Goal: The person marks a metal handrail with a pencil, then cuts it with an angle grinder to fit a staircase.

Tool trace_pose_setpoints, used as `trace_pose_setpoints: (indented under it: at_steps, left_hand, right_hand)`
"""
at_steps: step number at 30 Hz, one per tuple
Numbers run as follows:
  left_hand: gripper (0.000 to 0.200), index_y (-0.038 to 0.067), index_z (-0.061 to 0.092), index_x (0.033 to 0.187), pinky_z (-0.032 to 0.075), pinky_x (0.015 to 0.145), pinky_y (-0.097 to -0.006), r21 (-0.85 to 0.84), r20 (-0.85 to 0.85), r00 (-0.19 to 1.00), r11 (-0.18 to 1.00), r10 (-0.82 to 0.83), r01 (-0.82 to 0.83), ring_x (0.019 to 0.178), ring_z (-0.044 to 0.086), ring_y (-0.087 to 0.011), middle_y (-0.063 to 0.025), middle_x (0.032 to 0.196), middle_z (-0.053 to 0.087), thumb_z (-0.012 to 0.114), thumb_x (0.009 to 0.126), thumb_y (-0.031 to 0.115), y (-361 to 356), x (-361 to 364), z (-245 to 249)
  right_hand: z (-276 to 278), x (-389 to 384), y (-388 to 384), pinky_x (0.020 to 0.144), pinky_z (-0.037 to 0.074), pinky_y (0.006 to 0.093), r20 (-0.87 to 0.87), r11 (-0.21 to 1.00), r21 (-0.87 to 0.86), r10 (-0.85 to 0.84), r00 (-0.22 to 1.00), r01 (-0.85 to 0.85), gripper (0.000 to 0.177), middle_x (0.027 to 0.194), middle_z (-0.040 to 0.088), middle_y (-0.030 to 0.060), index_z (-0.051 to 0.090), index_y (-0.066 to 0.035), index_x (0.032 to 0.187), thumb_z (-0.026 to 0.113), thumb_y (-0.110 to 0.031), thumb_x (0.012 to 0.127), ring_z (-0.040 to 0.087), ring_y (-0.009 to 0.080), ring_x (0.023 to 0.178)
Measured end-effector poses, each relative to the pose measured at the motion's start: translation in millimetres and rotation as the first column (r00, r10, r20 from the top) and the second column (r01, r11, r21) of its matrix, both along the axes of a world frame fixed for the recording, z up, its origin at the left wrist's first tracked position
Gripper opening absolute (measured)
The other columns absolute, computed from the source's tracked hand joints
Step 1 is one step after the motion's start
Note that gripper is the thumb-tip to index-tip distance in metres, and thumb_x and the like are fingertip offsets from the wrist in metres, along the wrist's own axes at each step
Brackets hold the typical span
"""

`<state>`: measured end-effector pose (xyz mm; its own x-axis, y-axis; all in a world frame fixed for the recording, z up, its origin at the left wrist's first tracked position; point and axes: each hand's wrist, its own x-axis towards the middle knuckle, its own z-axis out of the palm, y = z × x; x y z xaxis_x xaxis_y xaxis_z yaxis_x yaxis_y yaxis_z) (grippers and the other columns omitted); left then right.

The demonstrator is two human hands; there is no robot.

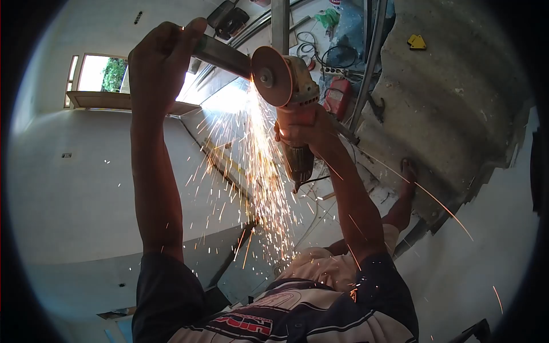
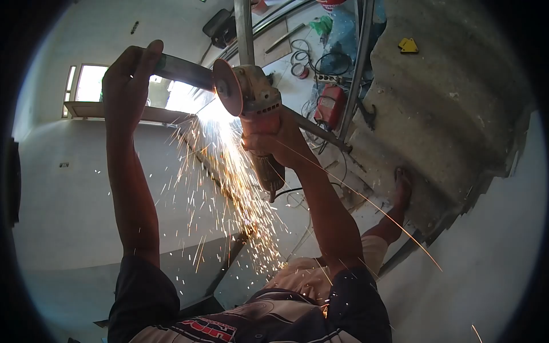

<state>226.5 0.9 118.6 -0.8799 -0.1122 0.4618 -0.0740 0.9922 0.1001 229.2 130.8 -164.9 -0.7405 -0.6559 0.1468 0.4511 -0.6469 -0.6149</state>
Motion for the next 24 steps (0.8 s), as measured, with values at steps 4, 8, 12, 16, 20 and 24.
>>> trace_pose_setpoints:
  at_steps: [4, 8, 12, 16, 20, 24]
  left_hand:
    - [0.050, 0.000, 0.068, 0.080, 0.044, 0.061, -0.0299, -0.021, 0.011, 1.000, 1.000, 0.016, -0.016, 0.059, 0.054, -0.0107, -0.0052, 0.064, 0.064, 0.073, 0.094, 0.048, 4, 1, 1]
    - [0.051, -0.001, 0.068, 0.080, 0.044, 0.061, -0.0298, -0.009, 0.012, 1.000, 1.000, 0.022, -0.021, 0.058, 0.053, -0.0106, -0.0051, 0.063, 0.063, 0.074, 0.093, 0.048, 3, 1, 1]
    - [0.050, 0.001, 0.071, 0.089, 0.039, 0.065, -0.0275, 0.020, 0.054, 0.997, 0.998, 0.055, -0.057, 0.065, 0.047, -0.0085, -0.0009, 0.068, 0.060, 0.070, 0.095, 0.051, 1, 2, 1]
    - [0.049, 0.001, 0.071, 0.089, 0.039, 0.066, -0.0271, -0.039, 0.072, 0.990, 0.993, 0.118, -0.115, 0.066, 0.048, -0.0083, -0.0008, 0.069, 0.061, 0.070, 0.096, 0.050, 2, 2, 4]
    - [0.049, 0.001, 0.070, 0.089, 0.040, 0.067, -0.0267, 0.012, 0.056, 0.997, 0.999, 0.047, -0.047, 0.067, 0.050, -0.0082, -0.0012, 0.070, 0.062, 0.070, 0.096, 0.049, -1, 1, 0]
    - [0.053, -0.001, 0.067, 0.081, 0.042, 0.059, -0.0303, 0.011, -0.012, 1.000, 1.000, -0.020, 0.020, 0.058, 0.052, -0.0113, -0.0059, 0.063, 0.061, 0.073, 0.093, 0.050, -3, -1, -4]
  right_hand:
    - [13, 2, 8, 0.070, 0.056, 0.0306, -0.047, 0.998, -0.041, -0.052, 0.998, 0.050, 0.030, 0.086, 0.070, 0.0069, 0.068, -0.001, 0.099, 0.080, -0.011, 0.072, 0.069, 0.0160, 0.077]
    - [10, 1, 8, 0.075, 0.055, 0.0302, 0.002, 0.999, -0.030, 0.031, 1.000, -0.030, 0.042, 0.093, 0.066, -0.0013, 0.065, -0.006, 0.106, 0.084, -0.002, 0.069, 0.063, 0.0086, 0.082]
    - [3, 1, 5, 0.073, 0.055, 0.0297, -0.029, 0.999, 0.002, 0.037, 0.999, -0.037, 0.041, 0.089, 0.066, -0.0013, 0.065, -0.005, 0.105, 0.085, -0.003, 0.068, 0.064, 0.0092, 0.078]
    - [7, 3, 5, 0.073, 0.055, 0.0294, -0.010, 1.000, -0.016, -0.003, 1.000, 0.003, 0.043, 0.090, 0.066, -0.0007, 0.065, -0.005, 0.105, 0.085, -0.003, 0.068, 0.064, 0.0095, 0.079]
    - [7, 2, 6, 0.074, 0.057, 0.0319, -0.042, 1.000, 0.010, -0.009, 0.999, 0.009, 0.037, 0.089, 0.069, 0.0041, 0.067, -0.003, 0.103, 0.082, -0.009, 0.070, 0.067, 0.0133, 0.079]
    - [4, 1, 5, 0.075, 0.059, 0.0334, -0.085, 0.999, 0.015, -0.028, 0.996, 0.030, 0.032, 0.087, 0.072, 0.0080, 0.069, 0.000, 0.100, 0.079, -0.015, 0.073, 0.072, 0.0173, 0.079]
